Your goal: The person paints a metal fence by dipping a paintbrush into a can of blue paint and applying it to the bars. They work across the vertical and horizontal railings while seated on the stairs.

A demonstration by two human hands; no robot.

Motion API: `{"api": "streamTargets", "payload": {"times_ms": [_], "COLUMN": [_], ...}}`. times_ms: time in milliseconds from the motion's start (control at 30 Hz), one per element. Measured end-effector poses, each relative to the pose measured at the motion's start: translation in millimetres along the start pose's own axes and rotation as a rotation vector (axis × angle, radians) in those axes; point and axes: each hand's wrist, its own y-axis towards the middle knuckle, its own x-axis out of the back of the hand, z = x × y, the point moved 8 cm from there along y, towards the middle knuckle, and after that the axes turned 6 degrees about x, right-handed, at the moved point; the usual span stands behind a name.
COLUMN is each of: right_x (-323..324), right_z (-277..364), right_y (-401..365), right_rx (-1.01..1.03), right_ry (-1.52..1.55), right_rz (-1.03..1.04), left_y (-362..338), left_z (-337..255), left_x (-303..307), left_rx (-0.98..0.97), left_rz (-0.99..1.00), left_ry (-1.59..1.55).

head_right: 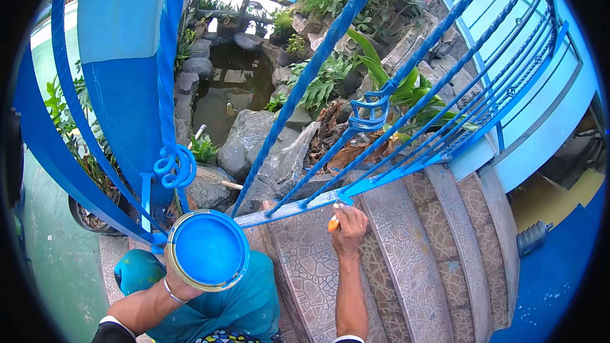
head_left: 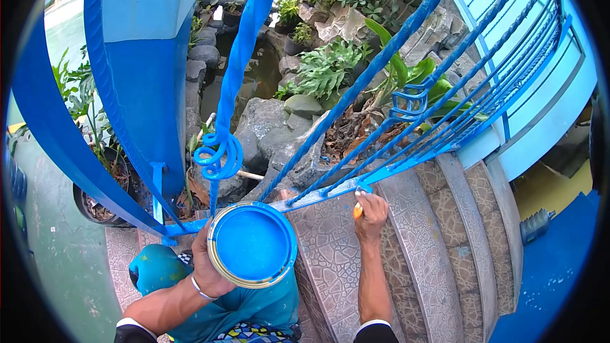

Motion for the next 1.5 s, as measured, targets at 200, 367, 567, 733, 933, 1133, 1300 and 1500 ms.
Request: {"api": "streamTargets", "payload": {"times_ms": [200,367,567,733,933,1133,1300,1500], "right_x": [-5.1,4.1,-36.8,-30.4,-11.4,-24.7,-15.4,-10.7], "right_z": [21.1,19.2,21.8,20.3,21.6,18.1,19.2,-22.4], "right_y": [3.8,28.9,9.9,4.6,17.3,11.1,14.7,-0.6], "right_rx": [0.025,0.001,0.148,0.116,0.084,0.070,0.020,-0.307], "right_ry": [0.209,0.174,0.045,0.023,0.033,0.067,0.058,0.282], "right_rz": [0.022,-0.070,0.111,0.119,0.078,0.091,0.062,-0.057], "left_y": [-0.7,-0.4,-3.1,-4.3,-0.5,0.0,0.2,-2.2], "left_z": [0.5,1.1,1.2,-1.9,3.3,0.5,4.0,-0.4], "left_x": [2.8,8.4,9.5,10.4,14.3,8.8,15.0,10.4], "left_rx": [0.002,0.003,-0.008,-0.012,0.013,-0.024,-0.008,-0.042], "left_rz": [-0.029,-0.018,0.003,-0.006,-0.014,-0.034,-0.014,-0.028], "left_ry": [-0.004,0.016,-0.005,0.014,0.084,0.098,0.089,0.082]}}
